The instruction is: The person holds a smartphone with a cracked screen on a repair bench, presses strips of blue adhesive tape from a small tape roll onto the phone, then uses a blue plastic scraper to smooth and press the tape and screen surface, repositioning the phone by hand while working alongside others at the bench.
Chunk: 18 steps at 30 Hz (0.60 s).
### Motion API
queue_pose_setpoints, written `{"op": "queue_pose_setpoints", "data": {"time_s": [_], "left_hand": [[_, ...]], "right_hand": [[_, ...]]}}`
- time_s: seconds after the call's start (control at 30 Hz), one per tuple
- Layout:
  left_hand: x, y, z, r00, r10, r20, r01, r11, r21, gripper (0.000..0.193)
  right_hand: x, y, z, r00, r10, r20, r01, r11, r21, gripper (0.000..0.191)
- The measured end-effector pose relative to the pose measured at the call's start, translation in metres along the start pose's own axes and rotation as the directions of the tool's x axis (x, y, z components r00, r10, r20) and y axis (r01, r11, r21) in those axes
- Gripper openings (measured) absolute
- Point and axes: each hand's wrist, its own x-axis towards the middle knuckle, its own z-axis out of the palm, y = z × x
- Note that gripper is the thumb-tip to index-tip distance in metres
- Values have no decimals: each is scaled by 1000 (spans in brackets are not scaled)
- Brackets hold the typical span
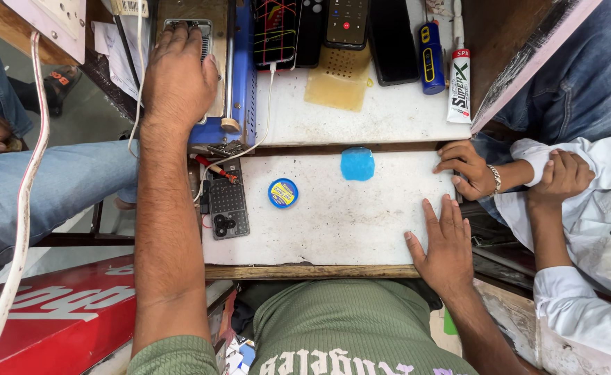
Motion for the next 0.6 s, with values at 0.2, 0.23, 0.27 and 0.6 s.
{"op": "queue_pose_setpoints", "data": {"time_s": [0.2,0.23,0.27,0.6], "left_hand": [[0,-1,1,1000,-5,4,5,1000,11,50],[1,-1,1,1000,-8,9,7,1000,18,51],[1,-1,1,1000,-10,13,9,1000,26,51],[-4,6,-9,999,-45,14,46,999,-20,53]], "right_hand": [[0,-1,1,1000,-2,-11,2,1000,-3,73],[0,0,2,1000,-2,-12,2,1000,-2,73],[0,0,2,1000,-3,-14,3,1000,0,73],[-2,-3,2,1000,-3,-16,4,1000,18,73]]}}
